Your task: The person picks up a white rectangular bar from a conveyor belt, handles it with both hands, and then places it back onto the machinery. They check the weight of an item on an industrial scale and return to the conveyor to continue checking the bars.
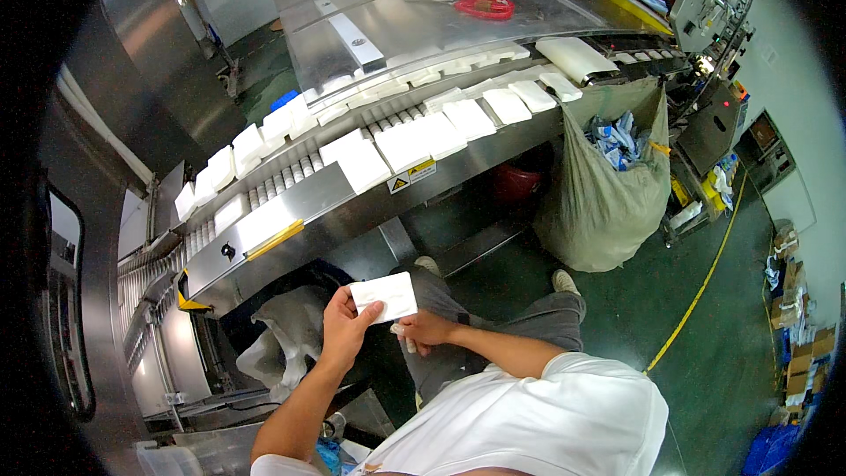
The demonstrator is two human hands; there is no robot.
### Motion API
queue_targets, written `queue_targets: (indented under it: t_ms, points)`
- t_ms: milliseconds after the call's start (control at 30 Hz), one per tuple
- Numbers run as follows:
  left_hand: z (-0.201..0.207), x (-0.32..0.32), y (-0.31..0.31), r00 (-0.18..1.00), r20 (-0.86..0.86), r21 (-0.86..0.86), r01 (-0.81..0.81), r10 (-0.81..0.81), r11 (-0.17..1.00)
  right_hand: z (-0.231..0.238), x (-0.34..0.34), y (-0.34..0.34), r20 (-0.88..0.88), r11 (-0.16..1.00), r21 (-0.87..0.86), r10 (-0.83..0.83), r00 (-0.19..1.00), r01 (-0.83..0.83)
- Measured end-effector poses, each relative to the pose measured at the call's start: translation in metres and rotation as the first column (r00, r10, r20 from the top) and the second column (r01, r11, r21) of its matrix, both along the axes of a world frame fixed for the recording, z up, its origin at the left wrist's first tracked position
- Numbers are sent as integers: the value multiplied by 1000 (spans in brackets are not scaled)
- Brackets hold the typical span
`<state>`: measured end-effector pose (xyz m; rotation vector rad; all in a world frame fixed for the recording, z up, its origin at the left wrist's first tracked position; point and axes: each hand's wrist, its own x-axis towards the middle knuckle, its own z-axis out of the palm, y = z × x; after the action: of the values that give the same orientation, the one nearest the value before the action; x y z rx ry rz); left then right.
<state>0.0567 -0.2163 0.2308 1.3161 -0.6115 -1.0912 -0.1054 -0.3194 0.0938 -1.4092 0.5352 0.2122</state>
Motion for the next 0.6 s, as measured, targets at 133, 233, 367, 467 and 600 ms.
queue_targets:
  t_ms: [133, 233, 367, 467, 600]
  points:
    - [-1, 0, 1, 1000, 9, 5, -10, 10, 1000, -2, 4, -1, -59, 999, -29, 15, 998, -17]
    - [0, -1, 1, 1000, -12, -20, -13, 13, 1000, -7, 1, -1, -25, 1000, 1, 9, 1000, -9]
    - [-1, -1, 2, 1000, -24, -16, -19, 18, 1000, -10, 0, 0, 6, 1000, 11, 9, 1000, -9]
    - [-4, 0, 1, 1000, -3, -11, -16, 16, 1000, -9, 1, 0, 0, 1000, 16, 10, 1000, -10]
    - [-4, 0, 1, 1000, 7, -5, -17, 17, 1000, 0, -1, -1, -12, 1000, 1, 13, 1000, -13]
